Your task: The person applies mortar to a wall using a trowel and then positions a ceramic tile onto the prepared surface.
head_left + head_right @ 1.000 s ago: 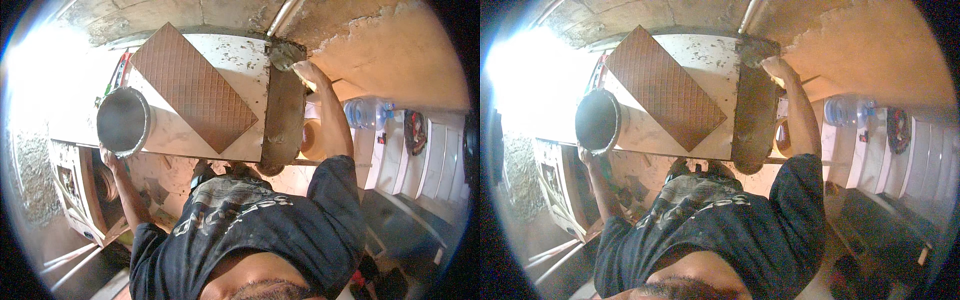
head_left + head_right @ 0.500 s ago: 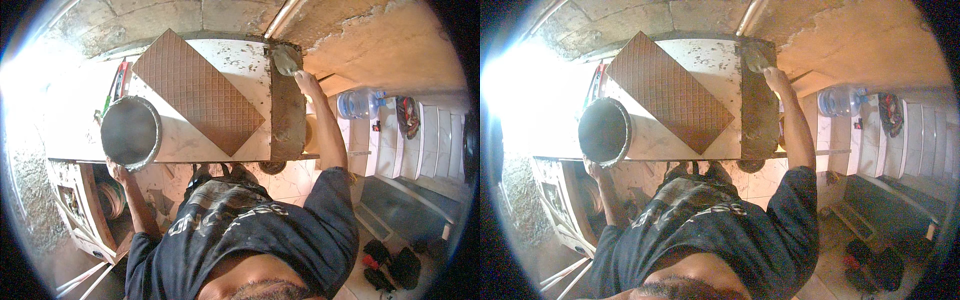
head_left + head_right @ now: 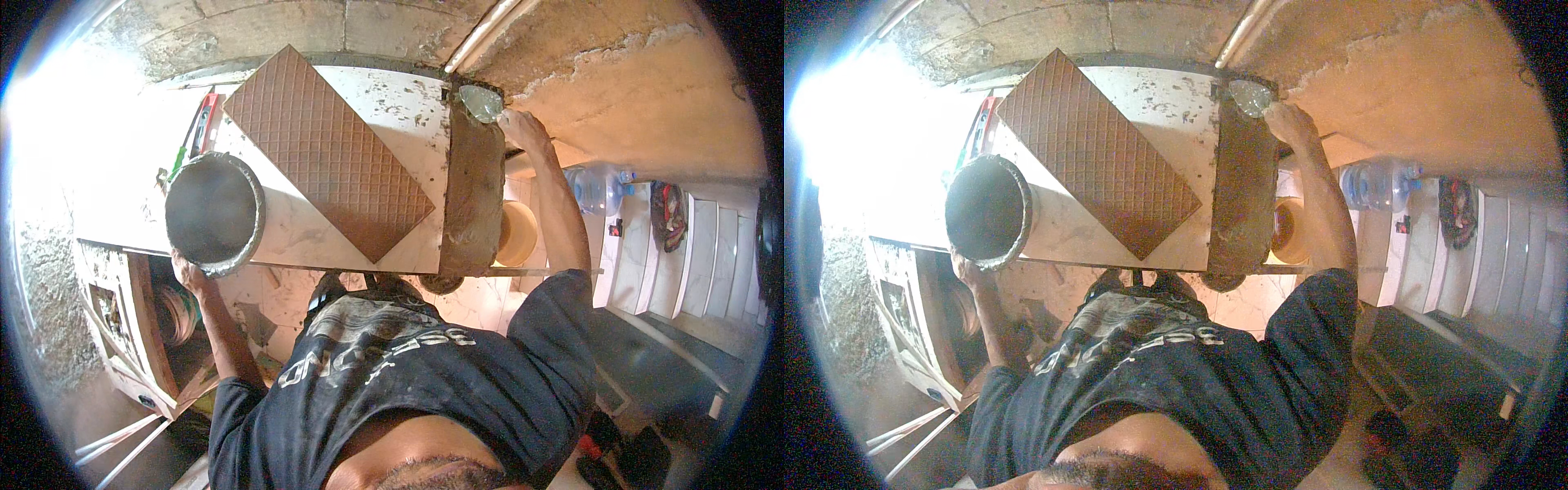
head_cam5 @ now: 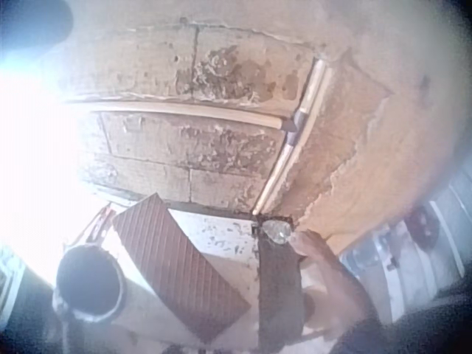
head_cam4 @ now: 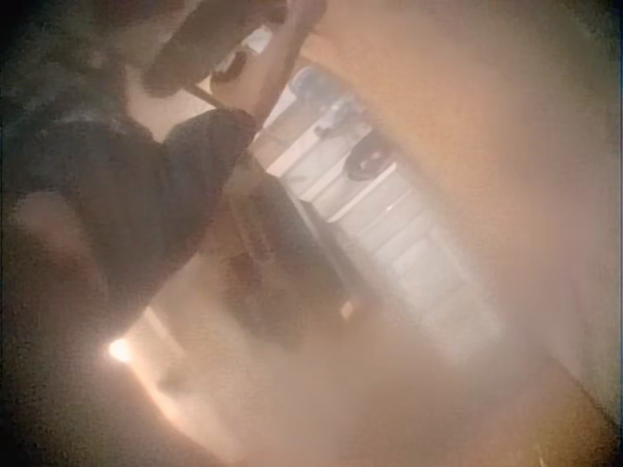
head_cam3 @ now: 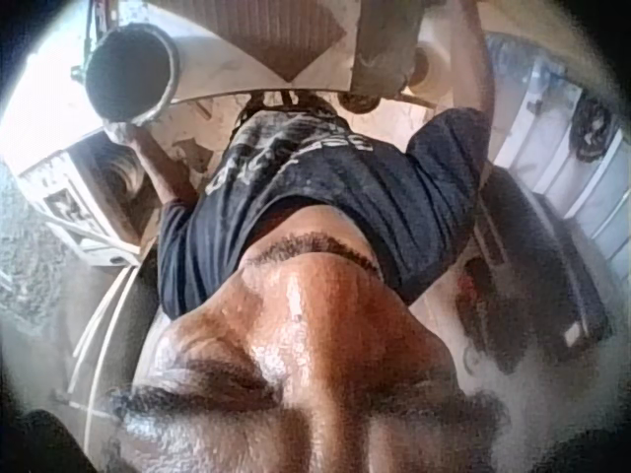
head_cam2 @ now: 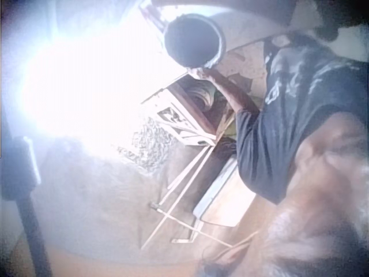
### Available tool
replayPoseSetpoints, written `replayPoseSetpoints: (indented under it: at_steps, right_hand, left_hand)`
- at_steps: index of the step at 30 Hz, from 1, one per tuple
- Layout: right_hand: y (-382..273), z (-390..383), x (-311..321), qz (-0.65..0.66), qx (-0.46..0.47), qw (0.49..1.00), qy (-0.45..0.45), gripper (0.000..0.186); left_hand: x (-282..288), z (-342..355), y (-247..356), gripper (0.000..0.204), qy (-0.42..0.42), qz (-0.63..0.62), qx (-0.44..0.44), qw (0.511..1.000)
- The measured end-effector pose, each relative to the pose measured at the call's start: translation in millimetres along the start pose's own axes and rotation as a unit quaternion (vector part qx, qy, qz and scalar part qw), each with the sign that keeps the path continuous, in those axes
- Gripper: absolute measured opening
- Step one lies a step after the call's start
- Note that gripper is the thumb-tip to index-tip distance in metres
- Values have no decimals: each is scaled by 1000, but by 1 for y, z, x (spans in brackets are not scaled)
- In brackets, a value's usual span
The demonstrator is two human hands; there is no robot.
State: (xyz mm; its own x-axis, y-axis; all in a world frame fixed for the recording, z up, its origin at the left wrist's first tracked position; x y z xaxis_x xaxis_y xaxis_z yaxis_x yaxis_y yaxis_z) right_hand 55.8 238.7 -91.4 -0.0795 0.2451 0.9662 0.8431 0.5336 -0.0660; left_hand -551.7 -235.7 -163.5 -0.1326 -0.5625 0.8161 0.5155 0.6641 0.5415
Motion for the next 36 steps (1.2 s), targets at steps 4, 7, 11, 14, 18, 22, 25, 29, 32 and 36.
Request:
replayPoseSetpoints:
  at_steps: [4,7,11,14,18,22,25,29,32,36]
  right_hand:
    - [4,7,-8,44,43,998,15,40]
    - [8,19,-25,67,36,996,44,41]
    - [5,40,-41,78,78,994,12,40]
    - [8,44,-43,134,65,989,-16,40]
    - [6,35,-46,126,63,988,-61,39]
    - [-4,16,-49,88,105,989,-57,39]
    - [6,-12,-58,259,-24,964,-49,38]
    - [-13,-46,-62,270,-27,960,-72,34]
    - [-32,-78,-71,264,-20,961,-81,31]
    - [-55,-128,-85,218,11,975,-29,29]
  left_hand:
    - [1,-1,4,40,-12,-3,-12,1000]
    - [-5,7,-14,40,-38,15,30,999]
    - [-6,6,-22,41,-7,21,-14,1000]
    - [-5,5,-20,42,-11,34,-17,999]
    - [4,0,6,41,8,39,-40,998]
    - [10,-9,38,38,17,42,-94,995]
    - [13,-3,35,36,5,-60,-2,998]
    - [14,-5,50,35,3,-14,-37,999]
    - [12,-3,39,35,-33,-150,54,987]
    - [14,-4,39,34,-14,-131,47,990]
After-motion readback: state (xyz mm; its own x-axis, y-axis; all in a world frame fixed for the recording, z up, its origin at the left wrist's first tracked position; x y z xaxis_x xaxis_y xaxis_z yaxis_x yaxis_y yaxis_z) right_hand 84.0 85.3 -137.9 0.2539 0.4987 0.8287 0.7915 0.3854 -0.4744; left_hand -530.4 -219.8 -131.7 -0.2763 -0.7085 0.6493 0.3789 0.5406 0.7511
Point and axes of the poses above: each hand's wrist, its own z-axis towards the middle knuckle, its own x-axis out of the back of the hand, y = z × x, the point moved 8 cm from there along z, towards the middle knuckle, and after that the axes turned 11 degrees about x, right-handed, at the moved point
